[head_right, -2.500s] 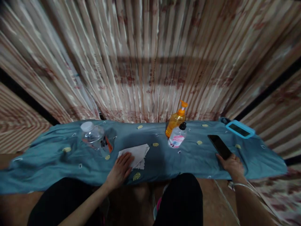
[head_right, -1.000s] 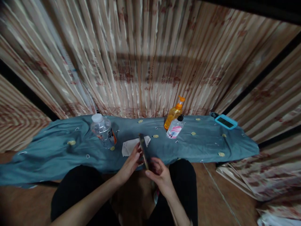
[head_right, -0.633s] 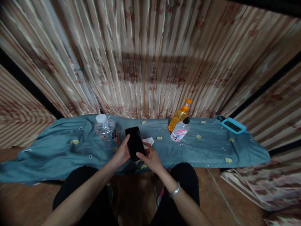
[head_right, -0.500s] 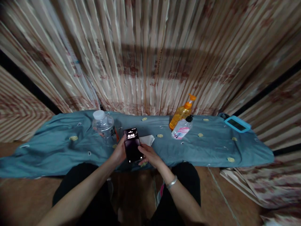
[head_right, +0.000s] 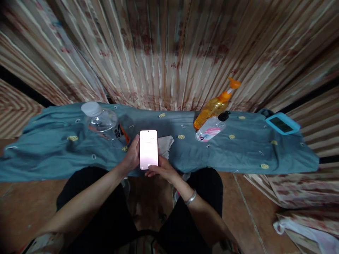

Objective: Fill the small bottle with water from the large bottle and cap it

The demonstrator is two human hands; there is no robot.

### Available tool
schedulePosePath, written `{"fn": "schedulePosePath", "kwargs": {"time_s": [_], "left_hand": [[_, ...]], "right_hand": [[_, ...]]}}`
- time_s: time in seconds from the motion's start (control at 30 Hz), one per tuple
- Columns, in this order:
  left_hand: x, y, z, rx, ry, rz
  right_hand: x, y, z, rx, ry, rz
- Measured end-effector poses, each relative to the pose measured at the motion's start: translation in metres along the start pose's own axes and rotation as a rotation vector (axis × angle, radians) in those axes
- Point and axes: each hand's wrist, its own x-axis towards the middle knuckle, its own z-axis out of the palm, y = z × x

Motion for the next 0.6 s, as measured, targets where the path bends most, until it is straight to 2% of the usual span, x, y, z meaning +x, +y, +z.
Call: {"fn": "schedulePosePath", "kwargs": {"time_s": [0.23, 0.6], "left_hand": [[-0.0021, -0.001, -0.0004, 0.002, 0.002, 0.005], [-0.0037, 0.0, -0.0015, -0.004, -0.002, -0.003]], "right_hand": [[0.0057, 0.011, 0.0008, -0.064, 0.039, -0.026], [0.0026, 0.0053, 0.0039, -0.072, 0.06, -0.007]]}}
